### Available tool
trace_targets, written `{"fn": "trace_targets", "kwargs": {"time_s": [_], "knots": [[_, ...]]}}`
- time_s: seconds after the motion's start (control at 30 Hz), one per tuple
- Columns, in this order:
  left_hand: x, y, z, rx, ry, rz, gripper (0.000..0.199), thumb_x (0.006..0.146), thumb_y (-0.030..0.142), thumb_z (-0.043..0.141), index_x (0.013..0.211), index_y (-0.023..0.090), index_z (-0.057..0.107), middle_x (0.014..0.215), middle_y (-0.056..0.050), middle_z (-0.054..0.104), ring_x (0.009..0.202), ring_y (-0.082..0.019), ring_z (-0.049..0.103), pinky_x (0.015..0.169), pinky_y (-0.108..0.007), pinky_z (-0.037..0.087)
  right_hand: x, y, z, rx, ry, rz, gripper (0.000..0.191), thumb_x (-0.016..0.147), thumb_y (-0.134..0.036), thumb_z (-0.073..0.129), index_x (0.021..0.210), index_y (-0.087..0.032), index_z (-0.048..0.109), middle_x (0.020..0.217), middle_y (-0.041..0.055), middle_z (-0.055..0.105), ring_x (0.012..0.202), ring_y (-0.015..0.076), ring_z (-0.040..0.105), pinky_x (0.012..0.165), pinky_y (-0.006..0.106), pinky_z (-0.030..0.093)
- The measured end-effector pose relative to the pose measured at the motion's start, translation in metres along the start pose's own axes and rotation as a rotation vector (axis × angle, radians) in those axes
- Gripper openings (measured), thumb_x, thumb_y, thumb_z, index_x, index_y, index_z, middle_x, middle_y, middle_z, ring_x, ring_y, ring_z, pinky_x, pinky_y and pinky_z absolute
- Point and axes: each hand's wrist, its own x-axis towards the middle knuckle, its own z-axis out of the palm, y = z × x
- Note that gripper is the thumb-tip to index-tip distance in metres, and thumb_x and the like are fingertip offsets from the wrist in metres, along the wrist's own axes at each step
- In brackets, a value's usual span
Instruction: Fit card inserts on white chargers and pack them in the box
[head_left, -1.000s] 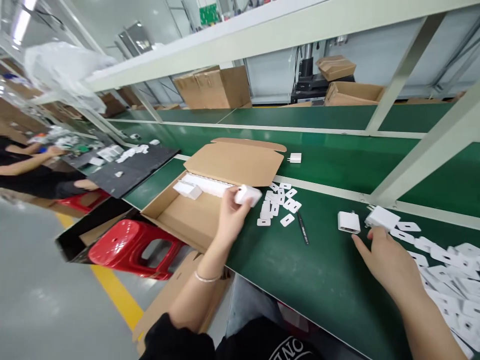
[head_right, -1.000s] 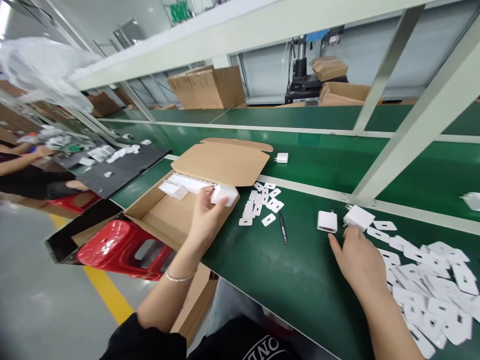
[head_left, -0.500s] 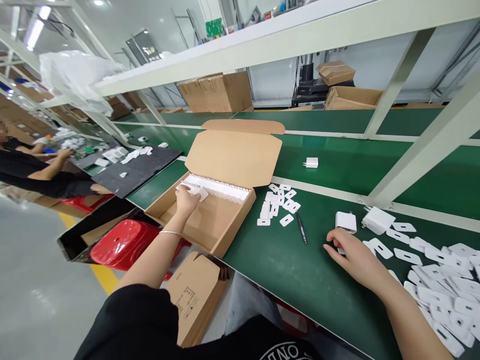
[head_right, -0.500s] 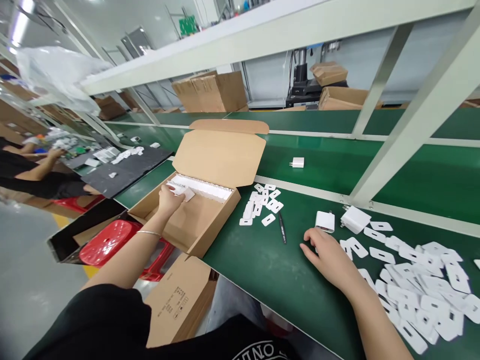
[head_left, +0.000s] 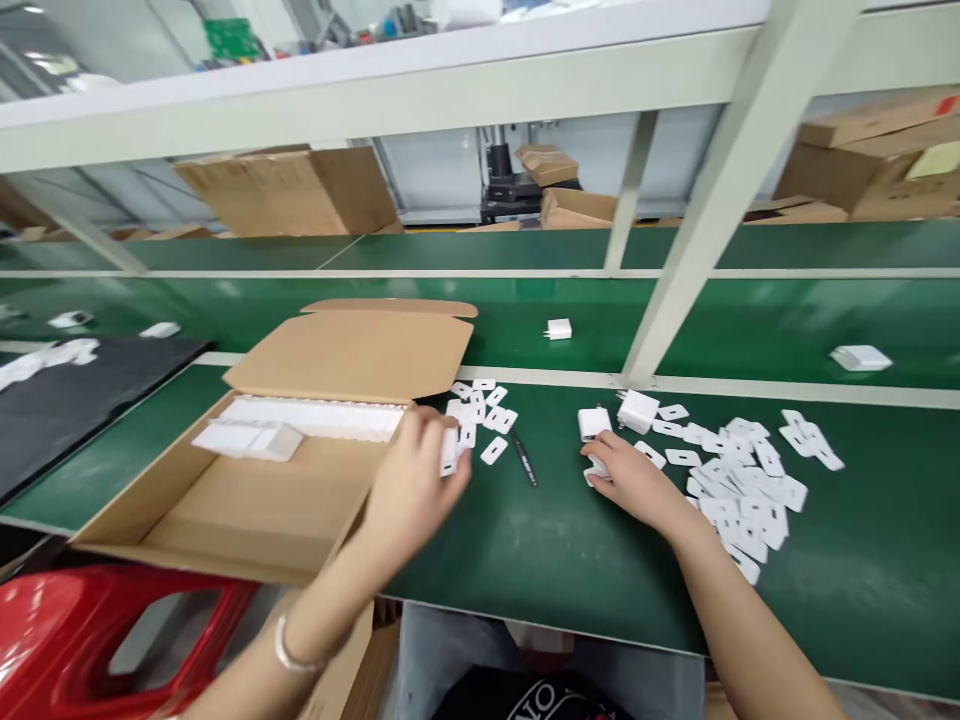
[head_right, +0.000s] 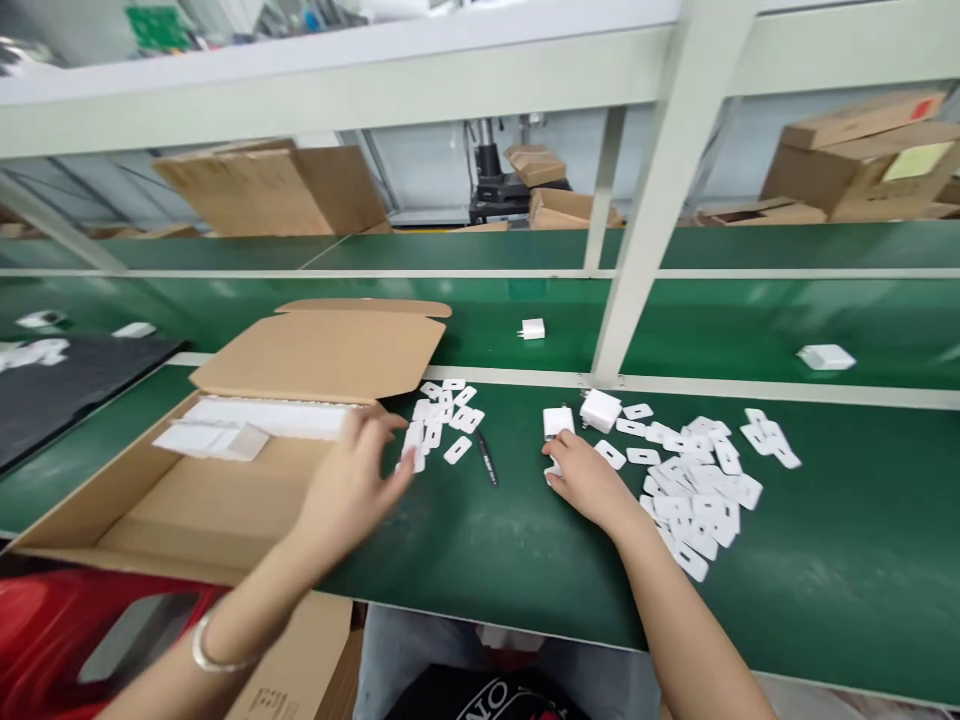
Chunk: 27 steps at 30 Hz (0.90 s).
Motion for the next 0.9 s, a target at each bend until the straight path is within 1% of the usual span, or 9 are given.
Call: {"fn": "trace_targets", "kwargs": {"time_s": [0.07,0.17,0.27,0.33,0.43,0.53,0.6,0.73,0.9], "knots": [[0.0,0.04,0.023,-0.158,-0.049,0.149,0.021,0.099,0.024,0.054,0.12,0.021,0.057,0.121,-0.013,0.058,0.098,-0.028,0.07,0.075,-0.035,0.058,-0.002,-0.004,-0.003,0.022,0.001,-0.009,0.026,0.094,-0.013,0.063,0.119,-0.019,0.066,0.123,0.0104,0.063,0.11,0.0243,0.067,0.092,0.035,0.055],[0.014,0.072,0.068,-0.299,-0.203,0.225,0.032,0.1,0.018,0.05,0.131,0.022,0.055,0.128,-0.014,0.057,0.094,-0.025,0.071,0.078,-0.037,0.06,-0.005,-0.005,-0.006,-0.041,0.032,0.058,0.023,0.09,-0.015,0.071,0.111,-0.017,0.064,0.118,0.0111,0.063,0.112,0.0267,0.064,0.091,0.036,0.054],[0.04,0.081,0.114,-0.476,-0.37,0.263,0.044,0.098,0.019,0.054,0.142,0.022,0.051,0.143,-0.016,0.05,0.101,-0.026,0.071,0.084,-0.041,0.062,-0.006,-0.002,-0.008,-0.13,0.072,0.206,0.025,0.087,-0.021,0.078,0.105,-0.015,0.061,0.112,0.0126,0.063,0.103,0.028,0.064,0.085,0.037,0.053],[0.056,0.083,0.137,-0.568,-0.425,0.283,0.048,0.097,0.023,0.059,0.145,0.023,0.052,0.149,-0.017,0.048,0.113,-0.029,0.069,0.096,-0.046,0.059,-0.006,0.002,-0.008,-0.143,0.09,0.255,0.025,0.087,-0.024,0.078,0.102,-0.015,0.061,0.11,0.013,0.063,0.1,0.0281,0.064,0.082,0.037,0.052],[0.071,0.086,0.157,-0.592,-0.428,0.308,0.043,0.098,0.024,0.061,0.141,0.024,0.06,0.136,-0.015,0.06,0.124,-0.032,0.062,0.109,-0.054,0.05,-0.004,0.004,-0.006,-0.132,0.102,0.249,0.021,0.089,-0.023,0.078,0.1,-0.016,0.062,0.109,0.0128,0.064,0.102,0.028,0.065,0.082,0.036,0.052],[0.073,0.086,0.162,-0.651,-0.413,0.27,0.037,0.099,0.029,0.062,0.135,0.024,0.067,0.118,-0.011,0.069,0.115,-0.03,0.064,0.107,-0.051,0.05,-0.003,0.003,-0.003,-0.119,0.1,0.225,0.016,0.09,-0.02,0.076,0.099,-0.016,0.063,0.107,0.0117,0.065,0.102,0.0272,0.066,0.083,0.034,0.051],[0.071,0.082,0.158,-0.785,-0.417,0.154,0.034,0.1,0.037,0.062,0.13,0.025,0.071,0.115,-0.009,0.071,0.108,-0.027,0.067,0.102,-0.045,0.053,-0.003,0.001,-0.001,-0.107,0.1,0.214,0.015,0.09,-0.019,0.075,0.099,-0.016,0.063,0.107,0.0108,0.066,0.1,0.0258,0.067,0.082,0.033,0.051],[0.059,0.07,0.139,-1.15,-0.459,-0.147,0.046,0.101,0.054,0.057,0.131,0.022,0.072,0.127,-0.012,0.072,0.093,-0.021,0.072,0.084,-0.035,0.059,-0.002,-0.004,0.001,-0.083,0.114,0.228,0.016,0.091,-0.019,0.074,0.101,-0.017,0.062,0.108,0.0089,0.066,0.093,0.0231,0.067,0.076,0.031,0.047],[0.043,0.057,0.111,-1.328,-0.423,-0.283,0.057,0.099,0.065,0.057,0.13,0.019,0.074,0.123,-0.015,0.074,0.087,-0.019,0.073,0.077,-0.031,0.056,0.0,-0.005,0.004,0.022,0.254,0.256,0.01,0.097,-0.018,0.065,0.106,-0.019,0.062,0.108,0.0071,0.068,0.083,0.0191,0.066,0.07,0.029,0.046]]}}
